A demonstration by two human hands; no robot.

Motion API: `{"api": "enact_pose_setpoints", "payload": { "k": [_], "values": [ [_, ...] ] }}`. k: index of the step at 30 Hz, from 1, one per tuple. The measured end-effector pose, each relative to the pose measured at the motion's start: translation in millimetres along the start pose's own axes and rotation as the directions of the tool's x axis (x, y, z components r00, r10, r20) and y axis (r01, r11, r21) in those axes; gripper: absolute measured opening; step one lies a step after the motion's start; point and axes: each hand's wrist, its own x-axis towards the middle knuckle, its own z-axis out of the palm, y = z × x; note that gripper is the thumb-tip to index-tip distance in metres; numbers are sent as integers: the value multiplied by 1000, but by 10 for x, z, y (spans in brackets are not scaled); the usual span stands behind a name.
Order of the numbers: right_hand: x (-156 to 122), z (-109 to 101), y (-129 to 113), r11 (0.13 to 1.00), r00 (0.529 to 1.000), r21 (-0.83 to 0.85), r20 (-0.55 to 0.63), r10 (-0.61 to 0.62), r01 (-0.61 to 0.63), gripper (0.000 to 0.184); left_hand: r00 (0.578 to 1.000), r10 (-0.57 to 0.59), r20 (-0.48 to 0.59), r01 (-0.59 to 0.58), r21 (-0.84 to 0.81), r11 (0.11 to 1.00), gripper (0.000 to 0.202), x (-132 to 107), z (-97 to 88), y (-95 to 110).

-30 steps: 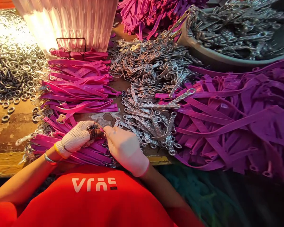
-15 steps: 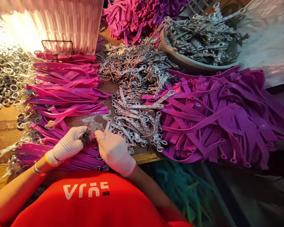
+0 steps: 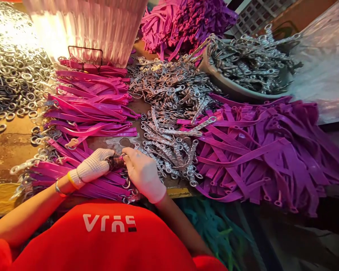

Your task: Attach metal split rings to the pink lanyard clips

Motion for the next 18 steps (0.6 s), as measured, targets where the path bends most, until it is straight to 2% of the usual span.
{"api": "enact_pose_setpoints", "payload": {
  "k": [4,6,8,12,18],
  "values": [
    [-11,-170,-32,1000,974,3,224,-1,0,41,999,44,-27,-45,-28,999,27,-80,4,9],
    [-16,-182,-57,998,967,-53,252,29,-16,41,996,84,-43,-84,-12,996,29,-95,21,11],
    [-19,-137,-71,992,974,-127,225,36,-8,37,993,104,-59,-104,0,995,31,-96,38,-7],
    [-35,0,-37,972,983,-227,181,-26,68,36,989,132,-72,-131,25,991,33,-94,57,-81],
    [-51,94,49,969,984,-172,63,-167,176,40,987,139,-77,-139,10,990,30,-108,77,-135]
  ]
}}
